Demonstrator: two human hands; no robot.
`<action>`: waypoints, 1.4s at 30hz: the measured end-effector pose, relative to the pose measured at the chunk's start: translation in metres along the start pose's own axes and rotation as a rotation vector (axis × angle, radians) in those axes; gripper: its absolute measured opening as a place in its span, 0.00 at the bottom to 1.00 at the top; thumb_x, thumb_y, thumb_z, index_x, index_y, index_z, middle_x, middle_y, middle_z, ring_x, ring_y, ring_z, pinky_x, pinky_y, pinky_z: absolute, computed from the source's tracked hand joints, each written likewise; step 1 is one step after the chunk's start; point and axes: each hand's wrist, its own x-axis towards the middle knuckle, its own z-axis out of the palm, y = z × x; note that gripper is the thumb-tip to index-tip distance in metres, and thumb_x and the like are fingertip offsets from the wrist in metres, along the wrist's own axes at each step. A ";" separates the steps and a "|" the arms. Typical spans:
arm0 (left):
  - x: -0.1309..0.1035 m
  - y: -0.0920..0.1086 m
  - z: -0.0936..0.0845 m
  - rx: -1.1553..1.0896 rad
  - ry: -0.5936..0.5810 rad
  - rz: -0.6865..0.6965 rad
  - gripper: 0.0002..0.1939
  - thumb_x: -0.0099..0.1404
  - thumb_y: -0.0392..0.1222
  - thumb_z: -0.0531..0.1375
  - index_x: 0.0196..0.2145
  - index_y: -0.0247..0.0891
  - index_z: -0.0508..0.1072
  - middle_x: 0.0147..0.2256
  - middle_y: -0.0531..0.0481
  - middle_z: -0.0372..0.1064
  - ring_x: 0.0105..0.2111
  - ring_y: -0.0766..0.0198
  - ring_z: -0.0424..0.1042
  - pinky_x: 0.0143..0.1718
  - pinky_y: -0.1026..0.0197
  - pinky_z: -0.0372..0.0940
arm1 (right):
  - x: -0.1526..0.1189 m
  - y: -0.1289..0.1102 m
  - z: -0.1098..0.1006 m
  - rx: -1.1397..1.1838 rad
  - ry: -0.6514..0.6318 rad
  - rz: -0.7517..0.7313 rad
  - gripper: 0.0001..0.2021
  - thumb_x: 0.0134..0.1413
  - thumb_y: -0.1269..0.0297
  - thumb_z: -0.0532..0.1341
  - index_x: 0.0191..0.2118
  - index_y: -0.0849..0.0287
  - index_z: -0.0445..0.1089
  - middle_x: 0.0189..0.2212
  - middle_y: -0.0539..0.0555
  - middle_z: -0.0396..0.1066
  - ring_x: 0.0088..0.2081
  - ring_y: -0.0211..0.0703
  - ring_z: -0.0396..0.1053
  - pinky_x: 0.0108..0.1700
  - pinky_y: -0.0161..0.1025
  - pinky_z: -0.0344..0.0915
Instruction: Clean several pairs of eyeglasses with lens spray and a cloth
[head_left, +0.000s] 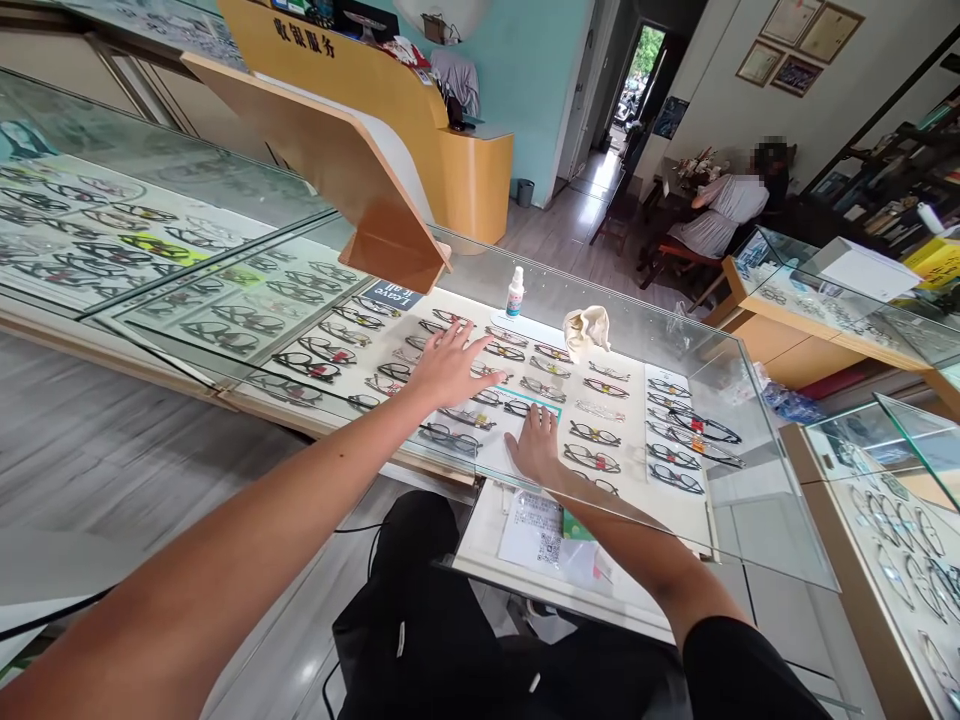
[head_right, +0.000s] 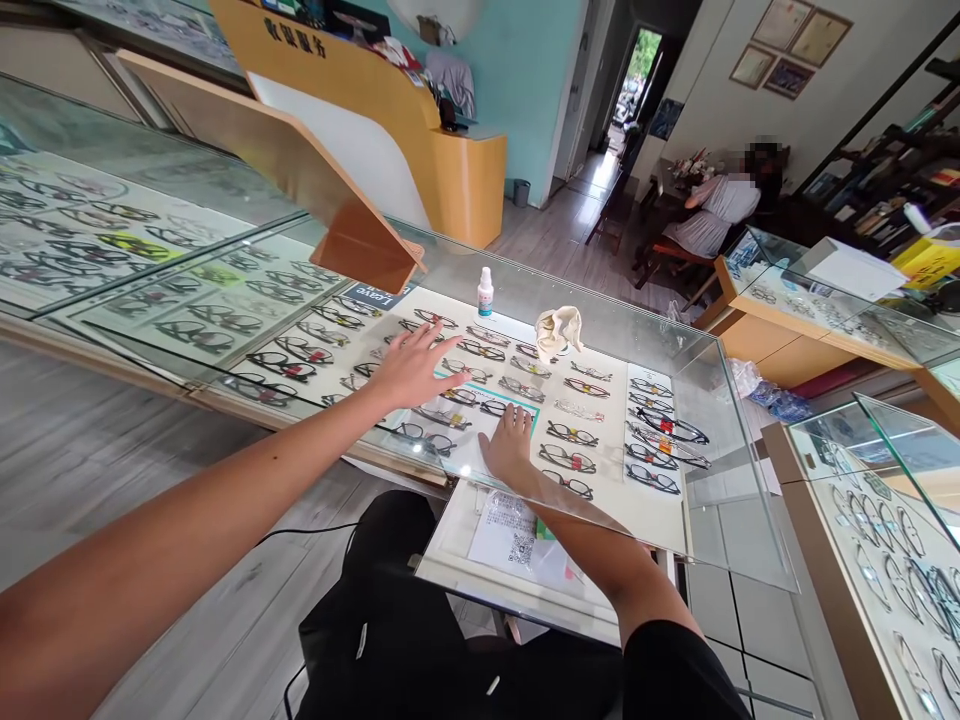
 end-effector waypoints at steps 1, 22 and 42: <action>0.000 0.000 -0.001 0.002 -0.003 0.000 0.49 0.71 0.79 0.46 0.78 0.49 0.56 0.80 0.44 0.39 0.80 0.41 0.38 0.76 0.38 0.40 | 0.000 0.000 0.000 -0.005 -0.002 0.000 0.45 0.74 0.43 0.42 0.78 0.82 0.47 0.81 0.72 0.40 0.80 0.73 0.37 0.79 0.62 0.29; 0.000 0.001 -0.001 0.018 -0.020 -0.010 0.50 0.71 0.79 0.45 0.79 0.48 0.55 0.81 0.44 0.35 0.80 0.40 0.37 0.76 0.37 0.42 | 0.002 -0.004 -0.001 -0.007 0.011 0.020 0.44 0.74 0.42 0.42 0.78 0.78 0.50 0.80 0.72 0.41 0.80 0.73 0.41 0.78 0.63 0.32; 0.003 -0.001 0.001 0.015 0.016 0.006 0.49 0.71 0.79 0.47 0.78 0.49 0.57 0.80 0.44 0.41 0.79 0.39 0.41 0.76 0.38 0.42 | -0.177 -0.027 -0.152 0.631 -0.538 -0.345 0.12 0.70 0.56 0.61 0.49 0.52 0.80 0.51 0.53 0.82 0.52 0.48 0.78 0.54 0.43 0.73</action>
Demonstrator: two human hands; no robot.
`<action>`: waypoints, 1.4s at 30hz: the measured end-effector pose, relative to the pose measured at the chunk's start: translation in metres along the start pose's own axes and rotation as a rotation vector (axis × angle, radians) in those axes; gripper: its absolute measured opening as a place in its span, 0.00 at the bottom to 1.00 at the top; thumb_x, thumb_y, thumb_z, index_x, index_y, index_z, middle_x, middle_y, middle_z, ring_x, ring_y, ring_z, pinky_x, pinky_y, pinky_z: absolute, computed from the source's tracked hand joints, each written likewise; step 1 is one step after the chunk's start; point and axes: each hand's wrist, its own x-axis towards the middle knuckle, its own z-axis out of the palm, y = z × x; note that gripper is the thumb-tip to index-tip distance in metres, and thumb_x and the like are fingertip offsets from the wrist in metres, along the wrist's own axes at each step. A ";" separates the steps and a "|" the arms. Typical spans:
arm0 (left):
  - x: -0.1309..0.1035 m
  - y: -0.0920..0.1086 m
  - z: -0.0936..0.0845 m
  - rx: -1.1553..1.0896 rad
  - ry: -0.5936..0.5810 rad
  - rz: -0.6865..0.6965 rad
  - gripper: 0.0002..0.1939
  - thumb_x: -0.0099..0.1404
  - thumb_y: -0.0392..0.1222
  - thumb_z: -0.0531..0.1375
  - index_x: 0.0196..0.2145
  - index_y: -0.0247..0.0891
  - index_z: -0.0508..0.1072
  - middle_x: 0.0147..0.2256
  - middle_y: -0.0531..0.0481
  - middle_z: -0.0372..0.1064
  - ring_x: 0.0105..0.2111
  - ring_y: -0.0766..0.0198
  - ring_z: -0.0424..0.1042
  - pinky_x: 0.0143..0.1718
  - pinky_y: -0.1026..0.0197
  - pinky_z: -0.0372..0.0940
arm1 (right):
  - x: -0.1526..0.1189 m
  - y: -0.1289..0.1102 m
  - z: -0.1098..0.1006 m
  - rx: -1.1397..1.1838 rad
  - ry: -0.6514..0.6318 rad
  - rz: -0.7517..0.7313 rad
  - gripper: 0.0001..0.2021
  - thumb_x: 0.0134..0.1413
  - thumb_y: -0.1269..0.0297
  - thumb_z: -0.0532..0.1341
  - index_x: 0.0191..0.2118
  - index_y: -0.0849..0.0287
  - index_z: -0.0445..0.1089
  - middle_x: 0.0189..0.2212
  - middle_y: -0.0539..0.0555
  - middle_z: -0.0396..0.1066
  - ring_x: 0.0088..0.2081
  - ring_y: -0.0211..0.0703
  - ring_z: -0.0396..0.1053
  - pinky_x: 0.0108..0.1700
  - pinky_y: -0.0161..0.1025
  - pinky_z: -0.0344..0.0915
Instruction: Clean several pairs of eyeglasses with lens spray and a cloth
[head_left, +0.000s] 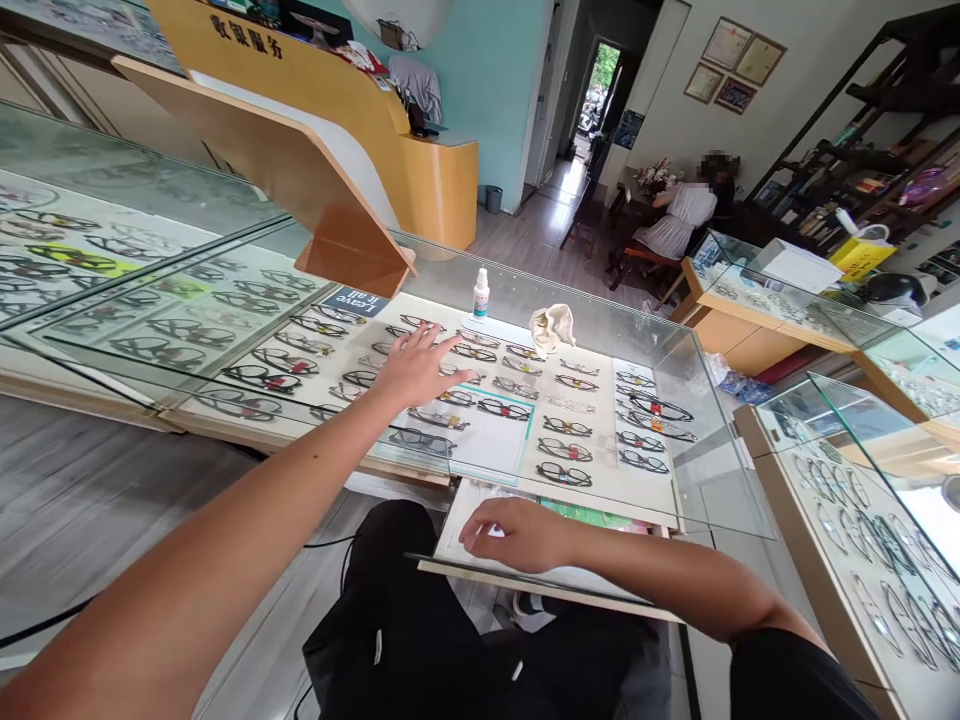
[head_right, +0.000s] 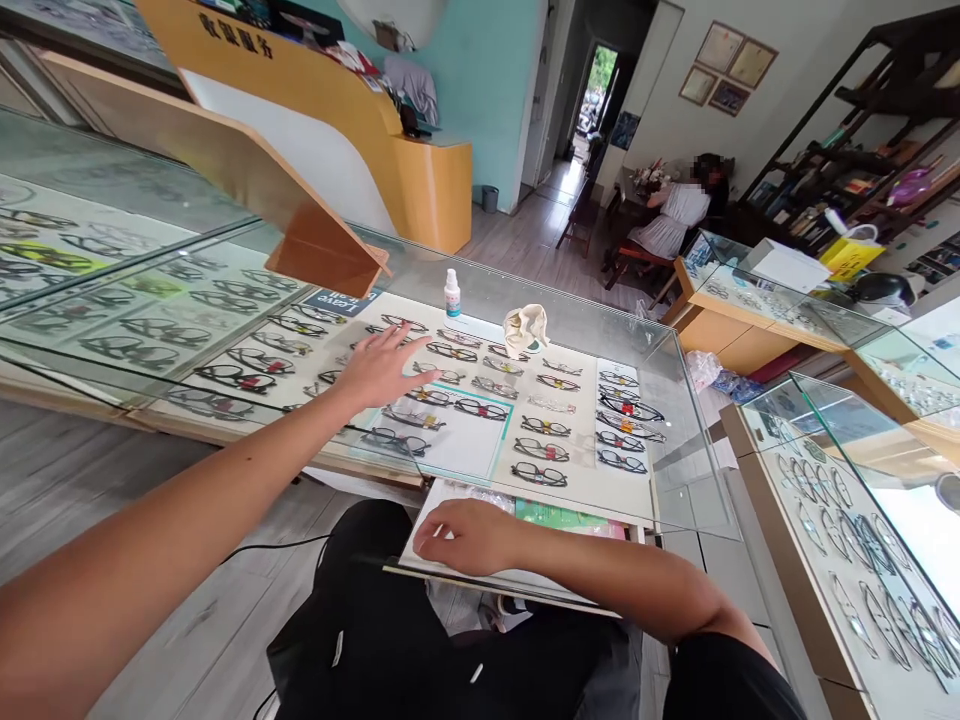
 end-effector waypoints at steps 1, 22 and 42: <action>0.001 0.000 0.000 -0.001 0.002 0.000 0.49 0.71 0.79 0.46 0.78 0.49 0.57 0.80 0.43 0.41 0.79 0.39 0.42 0.76 0.38 0.42 | -0.013 -0.006 -0.006 0.032 0.010 -0.006 0.12 0.71 0.56 0.61 0.48 0.52 0.81 0.49 0.53 0.82 0.49 0.47 0.79 0.51 0.41 0.73; 0.003 0.000 -0.001 0.023 0.007 -0.008 0.51 0.69 0.80 0.44 0.78 0.48 0.57 0.80 0.42 0.43 0.79 0.40 0.42 0.76 0.40 0.43 | -0.125 0.146 -0.162 -0.866 0.888 0.508 0.28 0.78 0.50 0.47 0.59 0.60 0.80 0.66 0.62 0.73 0.69 0.62 0.62 0.69 0.57 0.57; 0.001 0.002 -0.002 0.017 -0.003 -0.006 0.50 0.70 0.79 0.45 0.78 0.49 0.57 0.80 0.42 0.41 0.80 0.44 0.39 0.76 0.39 0.42 | -0.150 0.049 -0.123 -0.717 0.927 0.124 0.28 0.77 0.46 0.49 0.71 0.53 0.69 0.71 0.62 0.65 0.73 0.66 0.55 0.73 0.67 0.56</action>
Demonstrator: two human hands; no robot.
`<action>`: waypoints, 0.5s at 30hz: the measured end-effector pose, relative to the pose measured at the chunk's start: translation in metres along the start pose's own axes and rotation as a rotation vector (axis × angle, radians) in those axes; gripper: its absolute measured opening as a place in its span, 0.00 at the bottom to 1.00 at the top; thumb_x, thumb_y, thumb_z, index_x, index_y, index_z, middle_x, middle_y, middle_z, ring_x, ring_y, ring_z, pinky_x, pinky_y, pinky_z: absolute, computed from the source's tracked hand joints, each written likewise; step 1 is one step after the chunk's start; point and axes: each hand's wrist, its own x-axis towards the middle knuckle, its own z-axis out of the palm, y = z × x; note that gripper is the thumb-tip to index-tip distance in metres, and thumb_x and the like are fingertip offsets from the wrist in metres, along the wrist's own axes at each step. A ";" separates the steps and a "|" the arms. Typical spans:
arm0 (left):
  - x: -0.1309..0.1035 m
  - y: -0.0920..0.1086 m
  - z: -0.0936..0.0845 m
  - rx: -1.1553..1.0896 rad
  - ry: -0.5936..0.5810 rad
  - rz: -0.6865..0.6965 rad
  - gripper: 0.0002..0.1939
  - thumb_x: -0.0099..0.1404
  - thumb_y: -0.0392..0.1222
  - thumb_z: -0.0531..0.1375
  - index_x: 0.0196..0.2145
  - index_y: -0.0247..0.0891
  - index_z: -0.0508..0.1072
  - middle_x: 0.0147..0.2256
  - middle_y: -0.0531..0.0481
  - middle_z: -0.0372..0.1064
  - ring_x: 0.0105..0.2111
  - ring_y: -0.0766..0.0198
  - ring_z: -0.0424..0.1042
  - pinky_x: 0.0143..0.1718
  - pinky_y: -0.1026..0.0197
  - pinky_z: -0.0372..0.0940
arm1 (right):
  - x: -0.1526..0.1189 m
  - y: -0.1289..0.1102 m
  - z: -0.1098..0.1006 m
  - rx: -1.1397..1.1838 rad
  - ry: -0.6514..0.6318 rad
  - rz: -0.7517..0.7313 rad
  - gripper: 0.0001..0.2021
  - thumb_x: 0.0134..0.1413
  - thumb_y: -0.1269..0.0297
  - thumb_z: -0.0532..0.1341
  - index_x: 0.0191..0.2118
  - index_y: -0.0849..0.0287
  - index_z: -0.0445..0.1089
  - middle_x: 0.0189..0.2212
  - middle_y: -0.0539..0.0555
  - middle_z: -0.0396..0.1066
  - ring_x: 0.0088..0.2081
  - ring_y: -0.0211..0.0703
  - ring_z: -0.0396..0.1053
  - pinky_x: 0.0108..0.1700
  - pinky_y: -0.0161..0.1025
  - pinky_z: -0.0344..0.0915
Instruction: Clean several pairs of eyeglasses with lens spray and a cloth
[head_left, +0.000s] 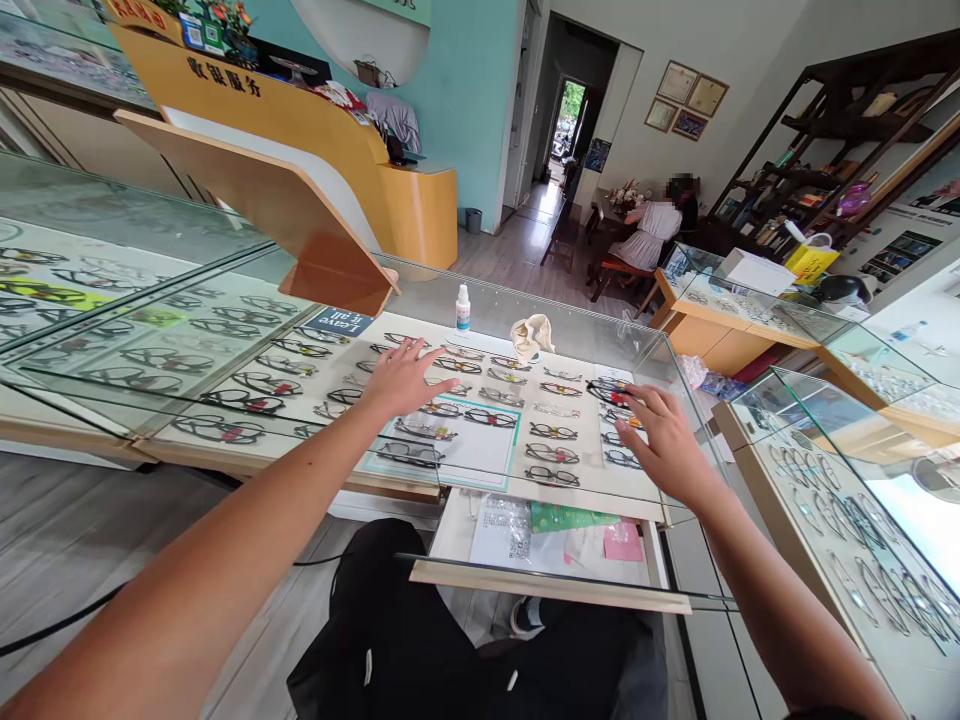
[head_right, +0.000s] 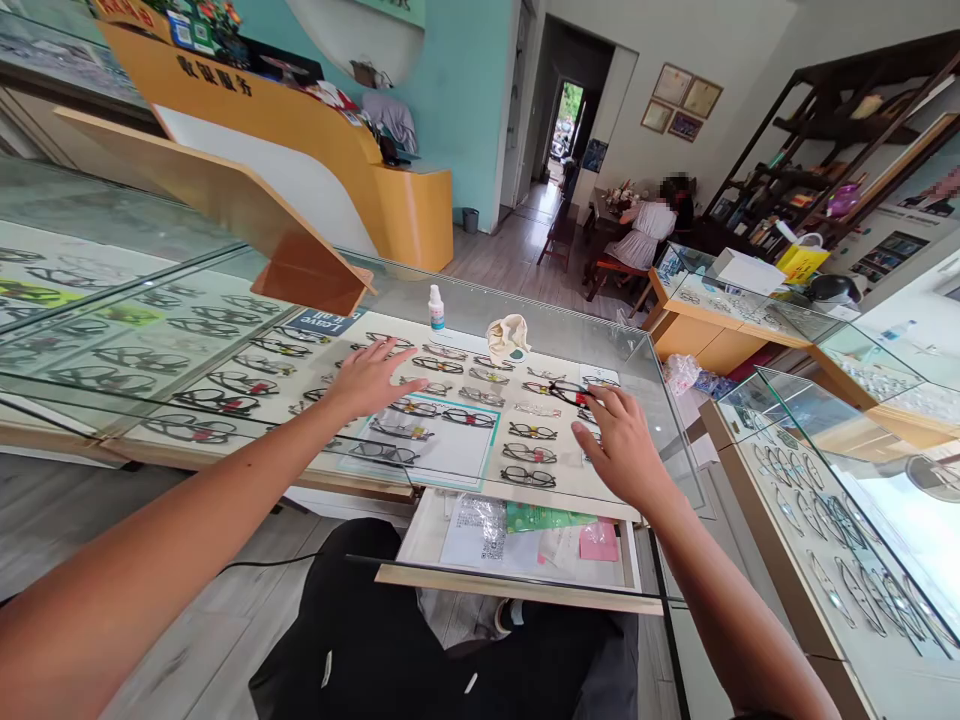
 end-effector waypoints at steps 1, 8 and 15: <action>0.000 0.001 0.000 -0.003 0.001 -0.003 0.50 0.70 0.79 0.46 0.78 0.49 0.57 0.80 0.42 0.41 0.80 0.44 0.39 0.76 0.39 0.42 | -0.008 -0.016 -0.013 0.109 -0.106 -0.065 0.28 0.77 0.46 0.49 0.73 0.49 0.66 0.72 0.60 0.63 0.74 0.63 0.56 0.74 0.66 0.57; 0.000 0.000 0.002 -0.027 -0.014 -0.003 0.50 0.69 0.80 0.46 0.78 0.48 0.57 0.80 0.42 0.40 0.79 0.40 0.40 0.76 0.38 0.42 | -0.040 -0.097 -0.034 0.581 -0.863 -0.254 0.31 0.77 0.40 0.49 0.77 0.44 0.59 0.76 0.54 0.58 0.77 0.51 0.53 0.76 0.50 0.57; -0.001 0.002 0.000 -0.020 -0.022 -0.008 0.50 0.70 0.79 0.45 0.78 0.48 0.57 0.80 0.41 0.39 0.80 0.44 0.38 0.76 0.39 0.41 | -0.036 -0.104 0.060 0.488 -0.883 -0.130 0.38 0.74 0.34 0.48 0.74 0.55 0.64 0.72 0.64 0.59 0.77 0.60 0.50 0.77 0.56 0.52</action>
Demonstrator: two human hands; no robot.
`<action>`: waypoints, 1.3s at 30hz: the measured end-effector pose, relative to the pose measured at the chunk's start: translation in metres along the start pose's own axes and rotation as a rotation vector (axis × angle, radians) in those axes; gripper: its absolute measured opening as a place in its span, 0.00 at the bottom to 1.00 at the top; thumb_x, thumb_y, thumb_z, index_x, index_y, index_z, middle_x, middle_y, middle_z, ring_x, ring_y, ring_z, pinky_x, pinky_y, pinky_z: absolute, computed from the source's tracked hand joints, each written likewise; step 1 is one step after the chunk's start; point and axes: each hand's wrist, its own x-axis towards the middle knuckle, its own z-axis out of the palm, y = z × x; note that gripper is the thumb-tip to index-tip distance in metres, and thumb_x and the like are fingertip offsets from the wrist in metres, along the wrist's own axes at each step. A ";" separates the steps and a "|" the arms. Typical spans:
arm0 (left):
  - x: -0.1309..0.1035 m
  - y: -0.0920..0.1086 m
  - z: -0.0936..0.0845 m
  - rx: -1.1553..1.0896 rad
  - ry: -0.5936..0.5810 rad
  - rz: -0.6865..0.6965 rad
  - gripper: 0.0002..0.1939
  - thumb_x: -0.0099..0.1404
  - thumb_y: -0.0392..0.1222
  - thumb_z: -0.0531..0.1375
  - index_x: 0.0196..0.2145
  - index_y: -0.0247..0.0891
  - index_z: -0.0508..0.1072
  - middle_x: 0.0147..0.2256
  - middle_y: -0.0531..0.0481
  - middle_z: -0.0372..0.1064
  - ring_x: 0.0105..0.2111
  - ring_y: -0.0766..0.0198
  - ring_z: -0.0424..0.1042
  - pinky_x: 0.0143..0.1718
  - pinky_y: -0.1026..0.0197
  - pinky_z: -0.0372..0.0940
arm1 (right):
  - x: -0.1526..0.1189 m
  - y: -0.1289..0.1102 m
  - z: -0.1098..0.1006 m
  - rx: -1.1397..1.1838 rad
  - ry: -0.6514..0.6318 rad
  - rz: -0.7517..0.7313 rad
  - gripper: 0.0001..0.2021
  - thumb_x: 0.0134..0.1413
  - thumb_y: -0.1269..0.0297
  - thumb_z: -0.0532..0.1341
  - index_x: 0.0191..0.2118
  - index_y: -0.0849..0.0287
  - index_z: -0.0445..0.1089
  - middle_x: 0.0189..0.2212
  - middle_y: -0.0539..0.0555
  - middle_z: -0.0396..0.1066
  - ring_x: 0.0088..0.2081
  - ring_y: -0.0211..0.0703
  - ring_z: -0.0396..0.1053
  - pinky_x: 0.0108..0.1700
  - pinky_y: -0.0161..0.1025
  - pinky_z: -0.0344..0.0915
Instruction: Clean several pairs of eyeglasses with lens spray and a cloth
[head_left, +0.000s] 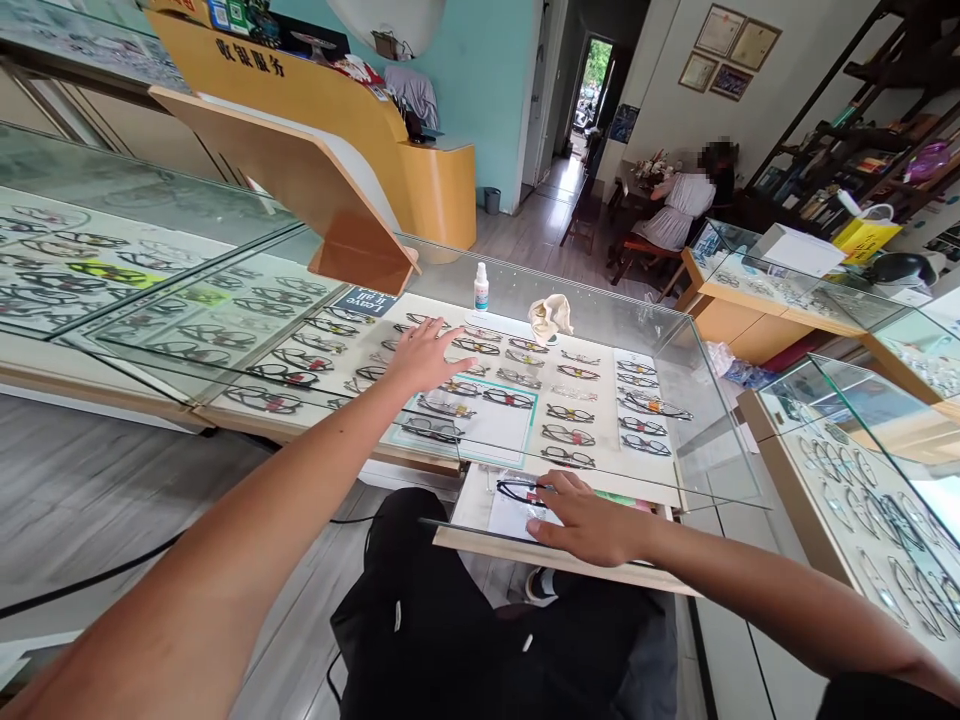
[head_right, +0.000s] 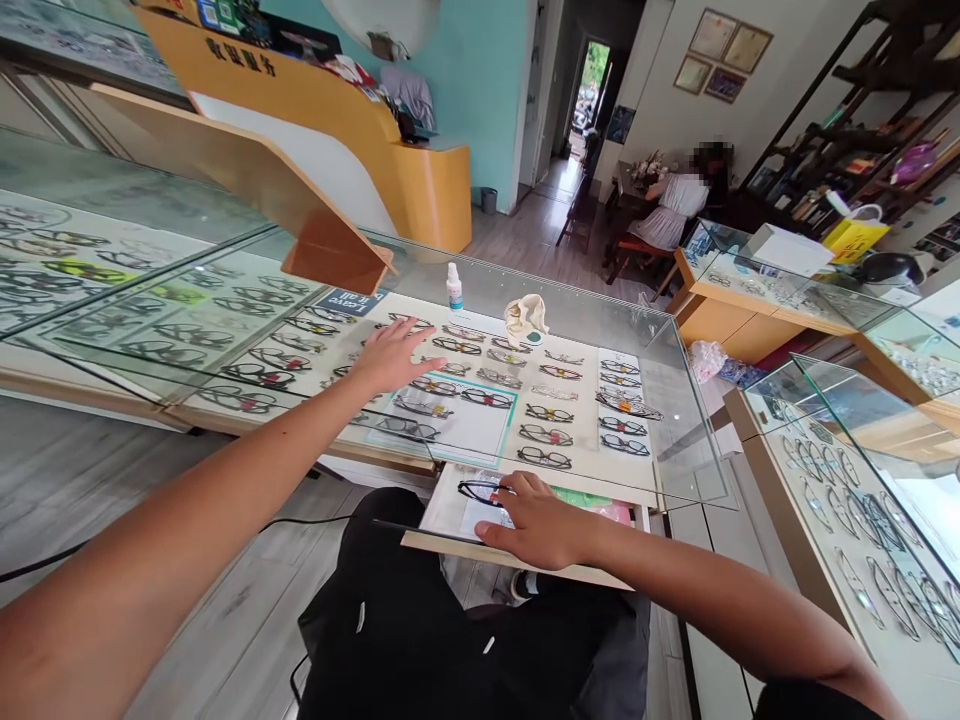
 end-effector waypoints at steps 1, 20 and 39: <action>0.000 0.000 0.000 0.000 -0.003 0.000 0.50 0.71 0.79 0.45 0.78 0.47 0.56 0.80 0.41 0.39 0.80 0.43 0.38 0.76 0.39 0.40 | 0.011 0.006 0.006 -0.015 -0.011 0.025 0.38 0.74 0.35 0.48 0.74 0.58 0.64 0.73 0.65 0.58 0.77 0.61 0.50 0.77 0.57 0.51; -0.003 -0.001 0.000 -0.013 0.011 -0.002 0.49 0.71 0.79 0.47 0.78 0.47 0.57 0.80 0.42 0.40 0.80 0.44 0.38 0.76 0.40 0.41 | 0.208 0.080 0.063 -0.505 0.434 0.068 0.42 0.76 0.42 0.45 0.75 0.78 0.56 0.77 0.71 0.52 0.77 0.73 0.43 0.78 0.62 0.40; -0.004 -0.001 0.002 0.017 0.021 -0.004 0.48 0.72 0.79 0.46 0.78 0.49 0.57 0.80 0.45 0.41 0.80 0.43 0.40 0.77 0.40 0.42 | 0.236 0.089 0.067 -0.489 0.439 0.154 0.41 0.76 0.42 0.45 0.74 0.77 0.59 0.77 0.72 0.54 0.77 0.71 0.48 0.77 0.61 0.44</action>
